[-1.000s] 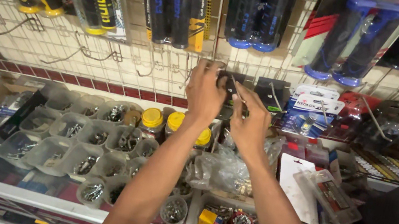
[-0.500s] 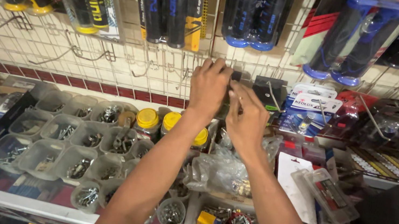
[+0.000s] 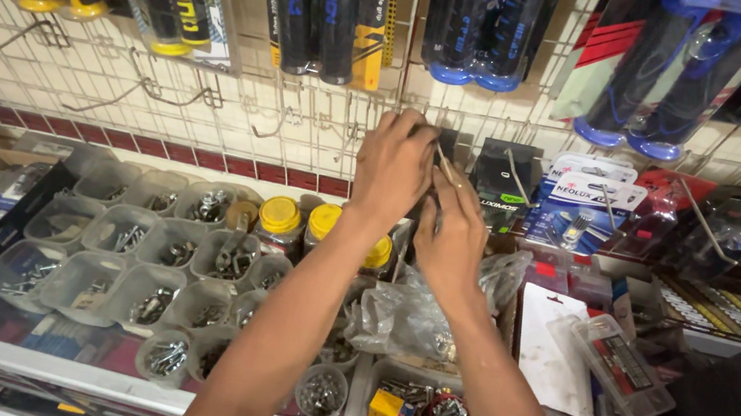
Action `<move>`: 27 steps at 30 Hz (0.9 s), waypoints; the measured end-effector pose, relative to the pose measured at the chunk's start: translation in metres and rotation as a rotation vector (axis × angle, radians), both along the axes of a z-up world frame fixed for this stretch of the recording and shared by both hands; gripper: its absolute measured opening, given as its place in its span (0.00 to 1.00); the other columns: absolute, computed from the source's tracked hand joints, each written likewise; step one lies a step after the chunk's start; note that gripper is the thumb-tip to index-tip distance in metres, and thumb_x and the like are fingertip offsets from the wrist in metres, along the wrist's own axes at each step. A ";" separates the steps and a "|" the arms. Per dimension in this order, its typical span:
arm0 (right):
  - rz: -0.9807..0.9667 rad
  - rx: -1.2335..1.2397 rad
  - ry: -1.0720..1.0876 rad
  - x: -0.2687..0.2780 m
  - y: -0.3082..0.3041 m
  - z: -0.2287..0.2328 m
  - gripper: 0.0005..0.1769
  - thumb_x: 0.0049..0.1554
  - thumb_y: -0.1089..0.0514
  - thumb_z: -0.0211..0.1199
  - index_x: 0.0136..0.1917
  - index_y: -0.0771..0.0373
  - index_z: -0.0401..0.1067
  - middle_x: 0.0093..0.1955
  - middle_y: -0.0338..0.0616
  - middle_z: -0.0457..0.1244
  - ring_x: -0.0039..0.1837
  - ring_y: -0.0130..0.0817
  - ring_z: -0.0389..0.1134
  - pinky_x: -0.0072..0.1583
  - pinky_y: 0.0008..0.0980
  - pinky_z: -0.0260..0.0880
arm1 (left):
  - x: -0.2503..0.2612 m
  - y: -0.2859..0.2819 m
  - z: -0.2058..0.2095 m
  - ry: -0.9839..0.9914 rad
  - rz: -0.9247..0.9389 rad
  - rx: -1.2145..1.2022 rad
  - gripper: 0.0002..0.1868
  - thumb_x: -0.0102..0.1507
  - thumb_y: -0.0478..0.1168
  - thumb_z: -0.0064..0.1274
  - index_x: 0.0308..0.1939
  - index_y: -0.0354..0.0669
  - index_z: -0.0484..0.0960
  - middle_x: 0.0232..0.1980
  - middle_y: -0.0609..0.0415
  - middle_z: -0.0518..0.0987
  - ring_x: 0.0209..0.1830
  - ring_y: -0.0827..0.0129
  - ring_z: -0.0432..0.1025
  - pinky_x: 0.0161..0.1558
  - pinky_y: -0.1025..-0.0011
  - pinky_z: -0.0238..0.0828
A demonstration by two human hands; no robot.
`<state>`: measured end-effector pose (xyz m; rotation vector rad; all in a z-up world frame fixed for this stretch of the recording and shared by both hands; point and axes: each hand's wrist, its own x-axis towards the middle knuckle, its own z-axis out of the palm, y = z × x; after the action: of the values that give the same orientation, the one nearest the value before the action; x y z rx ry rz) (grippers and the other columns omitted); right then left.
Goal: The person picks up several packaged motorcycle parts from a storage shelf and places them onto a glass display counter.
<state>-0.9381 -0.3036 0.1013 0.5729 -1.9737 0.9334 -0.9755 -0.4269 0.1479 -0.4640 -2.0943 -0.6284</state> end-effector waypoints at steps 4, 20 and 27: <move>-0.004 0.067 0.032 -0.003 0.003 0.002 0.25 0.54 0.73 0.58 0.65 0.71 0.71 0.68 0.61 0.64 0.71 0.59 0.66 0.69 0.46 0.68 | 0.017 0.000 -0.010 0.029 -0.037 0.031 0.19 0.62 0.32 0.53 0.58 0.33 0.81 0.56 0.45 0.77 0.56 0.50 0.70 0.55 0.56 0.69; 0.019 0.148 -0.029 -0.002 0.012 0.004 0.26 0.55 0.69 0.61 0.67 0.71 0.70 0.71 0.60 0.62 0.74 0.58 0.61 0.71 0.47 0.63 | 0.032 0.001 -0.039 -0.060 0.063 -0.094 0.25 0.65 0.35 0.47 0.66 0.30 0.71 0.71 0.42 0.70 0.74 0.48 0.61 0.71 0.52 0.56; 0.050 0.159 -0.028 0.018 0.017 0.009 0.30 0.54 0.70 0.61 0.70 0.71 0.68 0.73 0.60 0.60 0.76 0.58 0.58 0.73 0.47 0.61 | 0.050 0.004 -0.031 -0.078 0.113 -0.103 0.30 0.62 0.36 0.51 0.68 0.30 0.69 0.72 0.41 0.68 0.74 0.48 0.61 0.70 0.52 0.57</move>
<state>-0.9203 -0.2867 0.1104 0.7047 -2.0797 0.8225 -0.9257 -0.4229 0.1165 -0.3809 -2.2179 -0.4813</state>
